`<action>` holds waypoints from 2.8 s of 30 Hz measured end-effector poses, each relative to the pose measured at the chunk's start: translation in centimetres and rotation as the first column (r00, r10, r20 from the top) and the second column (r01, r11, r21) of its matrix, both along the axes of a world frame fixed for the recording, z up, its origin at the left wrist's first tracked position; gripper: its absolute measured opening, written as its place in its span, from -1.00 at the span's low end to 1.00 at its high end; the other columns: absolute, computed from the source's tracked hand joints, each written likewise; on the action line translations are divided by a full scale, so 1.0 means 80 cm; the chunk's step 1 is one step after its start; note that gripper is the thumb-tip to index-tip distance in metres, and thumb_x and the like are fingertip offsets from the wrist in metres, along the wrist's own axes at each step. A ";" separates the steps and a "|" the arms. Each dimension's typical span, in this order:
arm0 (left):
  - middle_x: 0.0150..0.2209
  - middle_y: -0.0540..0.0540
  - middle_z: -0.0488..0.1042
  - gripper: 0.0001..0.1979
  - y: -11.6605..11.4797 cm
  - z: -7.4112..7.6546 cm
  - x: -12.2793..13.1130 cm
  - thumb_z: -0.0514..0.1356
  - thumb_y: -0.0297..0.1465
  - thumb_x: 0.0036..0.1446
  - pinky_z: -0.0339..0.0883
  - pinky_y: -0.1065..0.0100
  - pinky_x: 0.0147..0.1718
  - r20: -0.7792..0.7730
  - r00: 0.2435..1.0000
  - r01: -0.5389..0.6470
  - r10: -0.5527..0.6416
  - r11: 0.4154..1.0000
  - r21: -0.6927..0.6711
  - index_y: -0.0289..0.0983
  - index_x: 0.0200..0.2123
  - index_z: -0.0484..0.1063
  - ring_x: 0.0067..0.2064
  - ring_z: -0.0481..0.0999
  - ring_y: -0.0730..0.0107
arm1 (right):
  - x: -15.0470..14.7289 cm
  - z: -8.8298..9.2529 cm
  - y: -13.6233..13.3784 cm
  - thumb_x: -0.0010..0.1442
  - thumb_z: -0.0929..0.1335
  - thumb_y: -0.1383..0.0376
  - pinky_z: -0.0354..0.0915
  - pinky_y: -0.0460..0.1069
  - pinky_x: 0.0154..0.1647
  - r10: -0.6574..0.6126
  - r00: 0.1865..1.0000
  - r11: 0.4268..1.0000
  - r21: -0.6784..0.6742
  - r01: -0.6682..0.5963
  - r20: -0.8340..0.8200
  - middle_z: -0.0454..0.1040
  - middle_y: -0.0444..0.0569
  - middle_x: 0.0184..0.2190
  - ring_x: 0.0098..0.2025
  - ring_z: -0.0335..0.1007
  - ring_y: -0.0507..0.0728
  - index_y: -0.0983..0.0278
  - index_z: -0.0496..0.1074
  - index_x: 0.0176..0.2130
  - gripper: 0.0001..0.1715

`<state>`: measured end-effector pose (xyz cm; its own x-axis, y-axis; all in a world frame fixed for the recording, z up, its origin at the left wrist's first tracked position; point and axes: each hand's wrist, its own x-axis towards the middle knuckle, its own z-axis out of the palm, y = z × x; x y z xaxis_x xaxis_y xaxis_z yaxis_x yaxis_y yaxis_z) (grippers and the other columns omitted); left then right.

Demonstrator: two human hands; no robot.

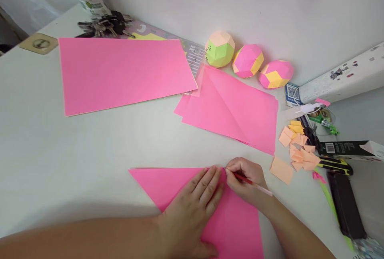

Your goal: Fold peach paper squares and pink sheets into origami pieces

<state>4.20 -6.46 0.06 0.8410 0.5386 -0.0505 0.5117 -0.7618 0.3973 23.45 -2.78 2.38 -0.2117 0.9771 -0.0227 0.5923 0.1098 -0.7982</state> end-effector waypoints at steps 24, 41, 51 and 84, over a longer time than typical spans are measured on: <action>0.33 -0.41 -0.20 0.07 0.004 0.005 0.000 -0.05 0.22 0.00 -0.40 -0.04 0.28 -0.005 1.000 0.017 -0.017 1.000 -0.008 -0.53 0.30 -0.09 0.35 -0.36 -0.15 | 0.000 0.001 0.002 0.10 0.28 0.41 0.25 -0.12 -0.52 0.019 1.000 1.000 -0.016 -0.019 -0.001 0.41 -0.16 -0.53 -0.52 0.31 -0.01 0.21 0.24 -0.49 -0.83; 0.34 -0.42 -0.30 0.06 0.000 0.000 -0.002 -0.07 0.22 0.02 -0.48 -0.01 0.27 0.026 1.000 -0.001 0.001 1.000 -0.022 -0.50 0.31 -0.14 0.35 -0.43 -0.13 | 0.006 -0.007 0.000 0.14 0.31 0.39 0.24 -0.11 -0.56 -0.071 0.979 0.996 -0.068 0.059 -0.191 0.38 -0.17 -0.52 -0.56 0.28 -0.03 0.23 0.26 -0.47 -0.83; 0.34 -0.40 -0.31 0.08 0.043 -0.001 -0.016 -0.08 0.27 -0.01 -0.34 -0.08 0.26 0.026 0.998 0.055 -0.054 0.997 -0.045 -0.45 0.32 -0.16 0.34 -0.33 -0.19 | 0.032 -0.018 0.023 0.19 0.34 0.27 0.10 -0.15 -0.70 -0.386 0.775 0.863 0.100 0.495 -0.501 0.37 -0.21 -0.56 -0.65 0.17 -0.08 0.23 0.29 -0.40 -0.85; 0.31 -0.51 -0.28 0.09 0.015 0.019 -0.022 0.03 0.21 -0.05 -0.42 -0.07 0.25 -0.101 0.995 0.013 -0.006 0.997 0.077 -0.57 0.28 -0.04 0.34 -0.33 -0.21 | -0.010 0.025 -0.108 0.17 0.30 0.36 0.18 -0.11 -0.56 0.078 0.985 0.995 0.075 -0.067 -0.152 0.36 -0.13 -0.51 -0.57 0.22 -0.04 0.24 0.30 -0.43 -0.87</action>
<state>2.41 -5.30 1.61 0.8389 0.5363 -0.0933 0.5387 -0.7933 0.2839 22.67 -11.43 4.39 -0.2773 0.9572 0.0831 0.4508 0.2060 -0.8685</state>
